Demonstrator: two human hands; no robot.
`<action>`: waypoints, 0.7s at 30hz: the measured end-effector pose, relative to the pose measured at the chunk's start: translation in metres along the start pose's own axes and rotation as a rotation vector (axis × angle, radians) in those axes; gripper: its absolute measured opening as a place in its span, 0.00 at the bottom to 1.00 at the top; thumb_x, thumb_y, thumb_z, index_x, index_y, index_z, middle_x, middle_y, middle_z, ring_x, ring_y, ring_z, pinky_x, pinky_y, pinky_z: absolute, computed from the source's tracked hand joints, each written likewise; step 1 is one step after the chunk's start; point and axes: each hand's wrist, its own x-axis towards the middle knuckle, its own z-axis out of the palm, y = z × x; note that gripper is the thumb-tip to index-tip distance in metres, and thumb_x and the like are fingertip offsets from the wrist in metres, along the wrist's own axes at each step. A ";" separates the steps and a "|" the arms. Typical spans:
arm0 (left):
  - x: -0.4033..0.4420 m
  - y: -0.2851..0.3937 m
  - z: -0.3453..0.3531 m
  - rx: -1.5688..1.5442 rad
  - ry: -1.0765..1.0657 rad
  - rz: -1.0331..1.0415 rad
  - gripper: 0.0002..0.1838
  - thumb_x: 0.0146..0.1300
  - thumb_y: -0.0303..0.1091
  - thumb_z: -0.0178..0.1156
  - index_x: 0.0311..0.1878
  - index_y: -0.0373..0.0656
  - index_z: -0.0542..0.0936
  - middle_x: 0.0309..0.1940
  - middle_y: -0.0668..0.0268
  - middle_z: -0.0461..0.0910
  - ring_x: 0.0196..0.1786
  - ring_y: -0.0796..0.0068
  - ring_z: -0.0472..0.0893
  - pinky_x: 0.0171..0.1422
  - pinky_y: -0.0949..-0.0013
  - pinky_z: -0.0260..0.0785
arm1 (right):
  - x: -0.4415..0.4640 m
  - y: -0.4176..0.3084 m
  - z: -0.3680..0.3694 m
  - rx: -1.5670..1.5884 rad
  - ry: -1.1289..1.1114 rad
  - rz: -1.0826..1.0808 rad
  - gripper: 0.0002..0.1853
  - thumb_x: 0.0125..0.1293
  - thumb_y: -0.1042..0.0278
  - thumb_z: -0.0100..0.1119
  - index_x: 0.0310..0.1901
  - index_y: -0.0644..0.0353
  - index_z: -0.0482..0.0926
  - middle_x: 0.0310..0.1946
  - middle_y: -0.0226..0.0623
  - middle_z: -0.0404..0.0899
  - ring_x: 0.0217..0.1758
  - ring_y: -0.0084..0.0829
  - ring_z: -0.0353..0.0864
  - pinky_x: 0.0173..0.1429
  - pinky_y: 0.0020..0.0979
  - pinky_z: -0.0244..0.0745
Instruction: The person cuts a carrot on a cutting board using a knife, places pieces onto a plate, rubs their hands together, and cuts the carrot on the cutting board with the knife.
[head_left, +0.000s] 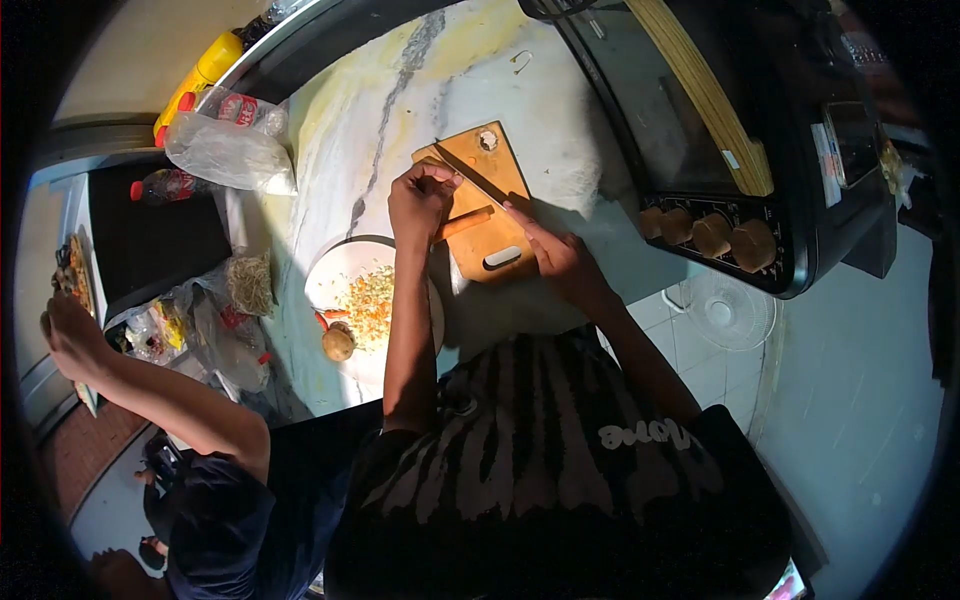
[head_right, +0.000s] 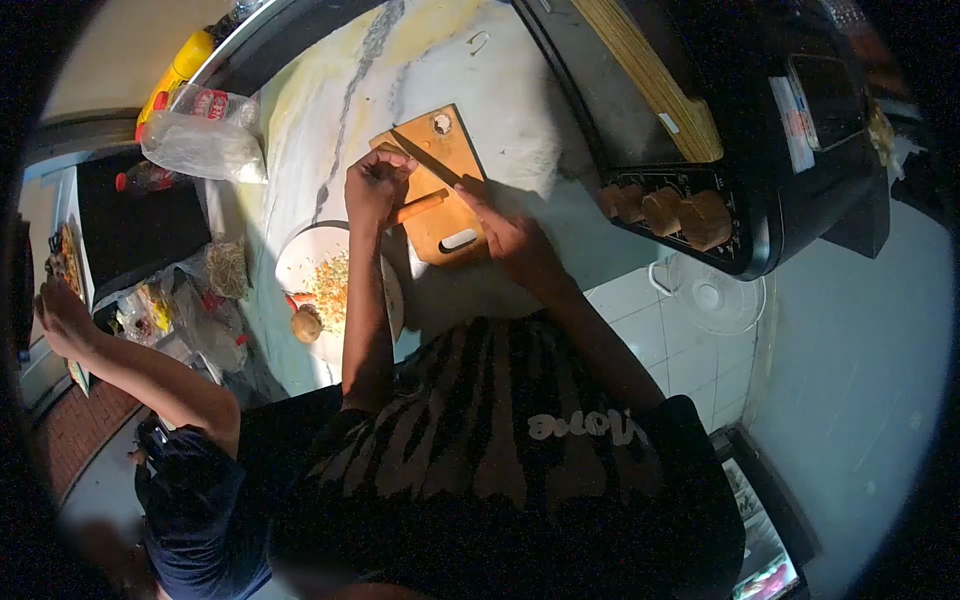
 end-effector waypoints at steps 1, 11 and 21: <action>0.001 -0.001 -0.001 0.003 -0.008 -0.036 0.09 0.61 0.26 0.74 0.35 0.35 0.82 0.22 0.72 0.79 0.22 0.85 0.69 0.27 0.75 0.62 | 0.000 -0.001 0.000 -0.018 0.009 -0.021 0.24 0.76 0.77 0.41 0.71 0.58 0.71 0.65 0.48 0.76 0.54 0.50 0.84 0.54 0.40 0.81; -0.006 0.017 -0.003 -0.008 0.003 -0.066 0.06 0.59 0.27 0.74 0.35 0.37 0.85 0.20 0.70 0.80 0.22 0.84 0.72 0.29 0.74 0.64 | -0.005 0.017 0.005 -0.152 0.023 -0.015 0.27 0.70 0.78 0.47 0.70 0.51 0.75 0.36 0.49 0.84 0.24 0.43 0.80 0.33 0.39 0.77; -0.006 0.026 -0.007 0.037 -0.039 -0.087 0.03 0.59 0.20 0.68 0.36 0.37 0.84 0.32 0.63 0.89 0.37 0.77 0.87 0.43 0.74 0.76 | -0.009 0.013 0.003 -0.436 0.085 -0.164 0.30 0.64 0.81 0.54 0.69 0.52 0.78 0.15 0.41 0.64 0.15 0.33 0.66 0.25 0.35 0.69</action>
